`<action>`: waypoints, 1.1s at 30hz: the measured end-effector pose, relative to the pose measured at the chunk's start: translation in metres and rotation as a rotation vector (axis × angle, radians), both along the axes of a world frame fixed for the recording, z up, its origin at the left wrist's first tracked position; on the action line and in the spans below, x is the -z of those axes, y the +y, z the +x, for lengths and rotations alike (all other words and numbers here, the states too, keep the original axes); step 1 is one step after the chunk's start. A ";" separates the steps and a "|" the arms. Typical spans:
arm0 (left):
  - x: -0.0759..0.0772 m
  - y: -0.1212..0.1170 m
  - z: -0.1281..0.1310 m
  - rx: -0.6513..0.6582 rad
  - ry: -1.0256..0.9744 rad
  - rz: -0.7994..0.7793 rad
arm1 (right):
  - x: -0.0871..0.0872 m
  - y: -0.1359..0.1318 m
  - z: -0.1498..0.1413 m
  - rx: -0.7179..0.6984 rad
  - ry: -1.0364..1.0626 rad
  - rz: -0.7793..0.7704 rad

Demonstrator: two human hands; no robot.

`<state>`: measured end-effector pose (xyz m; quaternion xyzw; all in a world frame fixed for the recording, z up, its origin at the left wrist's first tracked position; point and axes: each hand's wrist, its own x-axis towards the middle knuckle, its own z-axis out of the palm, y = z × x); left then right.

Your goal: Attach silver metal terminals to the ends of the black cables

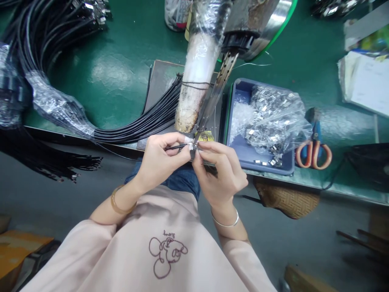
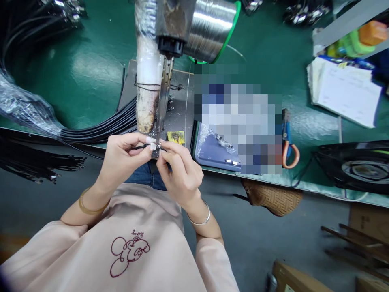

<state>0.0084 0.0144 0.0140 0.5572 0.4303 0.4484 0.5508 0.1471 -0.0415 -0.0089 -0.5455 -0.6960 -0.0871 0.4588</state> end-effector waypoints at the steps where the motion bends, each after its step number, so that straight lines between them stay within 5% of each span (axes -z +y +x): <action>1: 0.000 0.000 0.000 -0.002 -0.003 0.006 | 0.000 0.000 -0.001 0.003 0.006 0.006; 19: 0.002 0.002 -0.004 0.062 -0.020 -0.195 | -0.004 -0.003 0.002 -0.028 -0.063 -0.038; 33: -0.005 0.002 -0.004 0.050 0.011 -0.054 | -0.006 0.000 -0.001 0.003 -0.033 0.016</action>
